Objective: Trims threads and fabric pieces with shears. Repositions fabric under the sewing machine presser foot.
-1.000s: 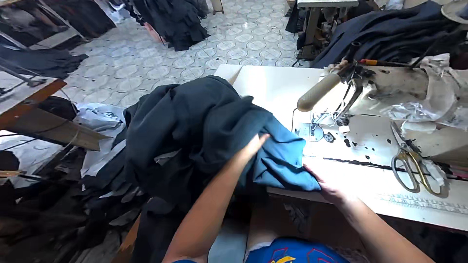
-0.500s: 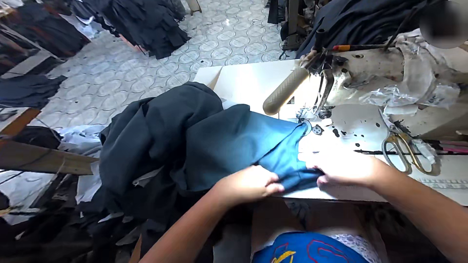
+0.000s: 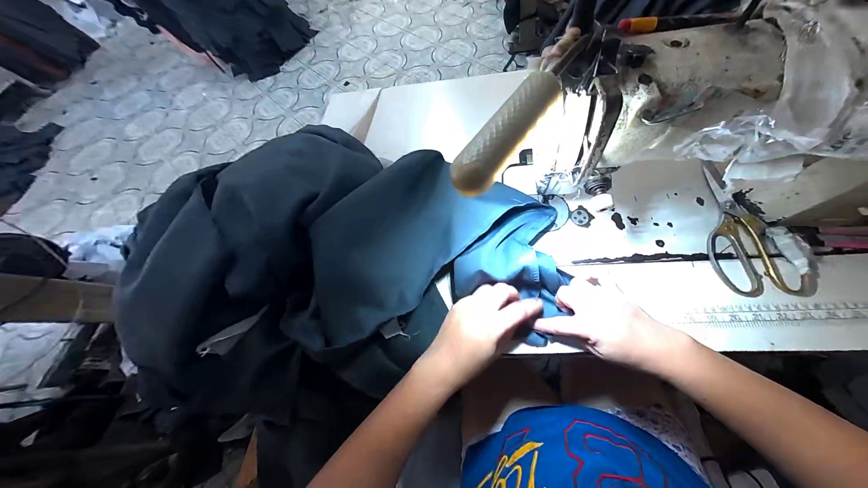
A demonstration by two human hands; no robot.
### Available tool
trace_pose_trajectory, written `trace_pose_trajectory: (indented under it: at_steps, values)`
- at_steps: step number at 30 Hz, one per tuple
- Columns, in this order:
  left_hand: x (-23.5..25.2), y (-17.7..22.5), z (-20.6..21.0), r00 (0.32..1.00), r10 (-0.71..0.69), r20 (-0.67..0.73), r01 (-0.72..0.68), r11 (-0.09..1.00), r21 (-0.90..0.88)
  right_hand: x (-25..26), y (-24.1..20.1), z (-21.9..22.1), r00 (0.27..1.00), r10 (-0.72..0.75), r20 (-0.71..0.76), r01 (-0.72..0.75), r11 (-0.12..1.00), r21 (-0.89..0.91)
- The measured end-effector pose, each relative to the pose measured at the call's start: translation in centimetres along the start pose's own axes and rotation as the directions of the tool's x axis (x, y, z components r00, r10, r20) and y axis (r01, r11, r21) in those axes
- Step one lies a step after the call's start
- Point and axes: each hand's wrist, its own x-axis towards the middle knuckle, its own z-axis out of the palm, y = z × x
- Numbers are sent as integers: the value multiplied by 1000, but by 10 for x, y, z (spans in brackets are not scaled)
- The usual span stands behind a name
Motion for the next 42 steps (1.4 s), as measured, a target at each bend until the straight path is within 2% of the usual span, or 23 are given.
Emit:
trace_pose_trajectory:
  at_steps: [2,4,6,8,11,13,15,18,22,25,28,30,32,35,39,42]
  values:
    - [-8,3,5,999,31,-34,-31,1000,2,0,-3,-4,1000,-7,27,8,1000,-16]
    - [-12,10,6,996,-85,-36,88,992,90,-1,-6,-6,998,-36,55,38,999,-33]
    - [-11,16,8,984,-175,-33,178,973,147,-3,-6,-2,997,-69,19,70,997,-32]
    - [-10,18,11,986,-155,-60,163,973,163,-5,-3,2,997,-67,-32,67,998,-8]
    - [-18,16,16,994,13,-107,-3,996,90,-8,-2,7,996,28,-79,-27,1000,3]
    - [-23,15,16,997,43,-67,-39,998,51,-8,-5,7,992,99,-76,-96,995,36]
    - [-25,19,16,999,-1,-47,4,998,68,-6,-7,5,985,163,-61,-156,982,105]
    - [-22,25,20,989,-59,-137,70,995,75,-1,-8,9,963,248,-101,-225,954,196]
    - [-17,31,26,955,-190,-227,200,980,20,4,-12,15,938,302,-169,-279,949,149]
    - [-13,33,27,941,-245,-233,259,966,28,6,-13,18,939,276,-204,-268,961,69]
    - [-16,29,22,965,-196,-172,207,977,49,3,-9,21,954,152,-257,-150,988,30]
    - [-19,27,14,983,-161,-86,166,985,55,2,-6,19,967,134,-216,-129,991,36]
    - [-18,27,8,986,-164,-36,166,983,74,3,-3,12,976,188,-113,-176,979,106]
    - [-11,26,8,975,-211,-64,214,975,56,11,-2,7,966,258,-24,-249,949,195]
    - [-4,26,9,949,-308,-64,311,949,47,21,-2,5,941,338,-7,-329,920,214]
    - [-1,28,11,938,-343,-49,346,934,91,24,-6,6,931,362,-47,-345,916,206]
